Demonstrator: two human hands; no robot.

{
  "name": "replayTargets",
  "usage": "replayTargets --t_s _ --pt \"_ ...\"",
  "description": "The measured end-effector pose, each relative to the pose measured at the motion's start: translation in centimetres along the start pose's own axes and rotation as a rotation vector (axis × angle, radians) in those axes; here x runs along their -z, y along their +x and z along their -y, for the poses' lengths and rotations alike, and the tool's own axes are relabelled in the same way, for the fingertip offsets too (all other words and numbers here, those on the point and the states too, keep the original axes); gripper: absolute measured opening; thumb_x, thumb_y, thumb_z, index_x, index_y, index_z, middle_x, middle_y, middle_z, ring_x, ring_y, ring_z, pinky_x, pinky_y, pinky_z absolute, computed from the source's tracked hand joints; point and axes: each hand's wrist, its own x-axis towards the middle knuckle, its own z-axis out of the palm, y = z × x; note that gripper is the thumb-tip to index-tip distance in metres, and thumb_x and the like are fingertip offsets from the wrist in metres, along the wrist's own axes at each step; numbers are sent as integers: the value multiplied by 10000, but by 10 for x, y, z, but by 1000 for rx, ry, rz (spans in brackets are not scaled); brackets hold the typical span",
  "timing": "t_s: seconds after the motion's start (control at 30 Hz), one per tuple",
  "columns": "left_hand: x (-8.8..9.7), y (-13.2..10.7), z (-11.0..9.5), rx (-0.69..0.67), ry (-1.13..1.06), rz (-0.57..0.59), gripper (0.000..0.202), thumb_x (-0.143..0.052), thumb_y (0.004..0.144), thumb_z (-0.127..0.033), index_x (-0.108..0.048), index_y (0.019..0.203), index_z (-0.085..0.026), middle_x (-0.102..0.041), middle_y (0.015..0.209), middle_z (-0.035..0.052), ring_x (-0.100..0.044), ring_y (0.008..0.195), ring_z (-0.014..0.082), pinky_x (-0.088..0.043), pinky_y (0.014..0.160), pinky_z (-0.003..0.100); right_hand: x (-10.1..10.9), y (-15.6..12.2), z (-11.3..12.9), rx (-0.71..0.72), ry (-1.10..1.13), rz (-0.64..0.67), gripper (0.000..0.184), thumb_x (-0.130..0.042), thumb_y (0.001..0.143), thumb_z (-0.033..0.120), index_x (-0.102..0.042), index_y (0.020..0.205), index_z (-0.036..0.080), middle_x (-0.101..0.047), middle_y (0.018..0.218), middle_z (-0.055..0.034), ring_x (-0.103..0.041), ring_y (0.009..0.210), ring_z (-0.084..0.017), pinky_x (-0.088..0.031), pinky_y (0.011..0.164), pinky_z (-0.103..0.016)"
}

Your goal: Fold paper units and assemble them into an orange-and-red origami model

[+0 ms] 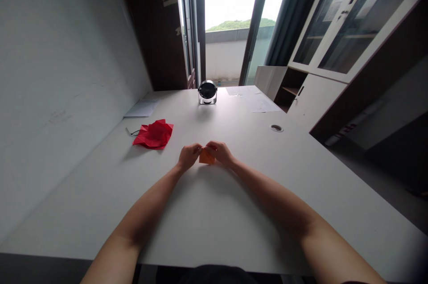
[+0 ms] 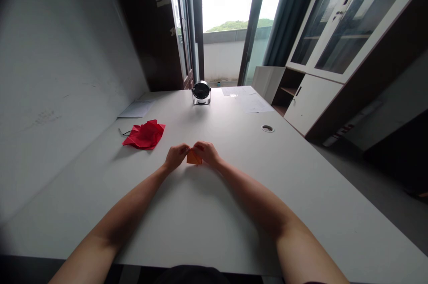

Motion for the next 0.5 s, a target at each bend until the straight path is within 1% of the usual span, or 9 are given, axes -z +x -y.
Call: replayTargets --t_s 0.13,0.3,0.4,0.5 --pt "2 1 2 22 -42 -55 283 -576 891 -434 -701 819 -191 -550 614 -9 -442 580 134 -311 588 242 4 4 -7 -45 2 -54 263 -595 847 421 -704 782 191 -638 660 -13 -508 608 -145 -397 602 -277" --pt "-1 4 12 67 -133 -114 282 -553 890 -418 -671 806 -177 -575 663 -9 -461 612 130 -343 597 232 7 6 -16 -99 70 -82 291 -594 847 463 -681 790 191 -652 679 -11 -523 612 -142 -411 604 -270" --pt "-4 5 16 85 -166 -92 284 -554 881 -411 -659 776 -169 -549 639 -17 -462 612 127 -347 591 228 5 6 -20 -118 100 -88 294 -593 842 474 -670 795 194 -651 676 -11 -539 620 -149 -427 612 -275" --pt "-5 5 16 87 -166 -29 305 -567 870 -429 -666 757 -163 -534 619 -19 -455 602 125 -333 575 227 4 5 -20 -110 88 -92 276 -594 839 461 -667 796 199 -646 681 -9 -543 636 -154 -436 627 -283"
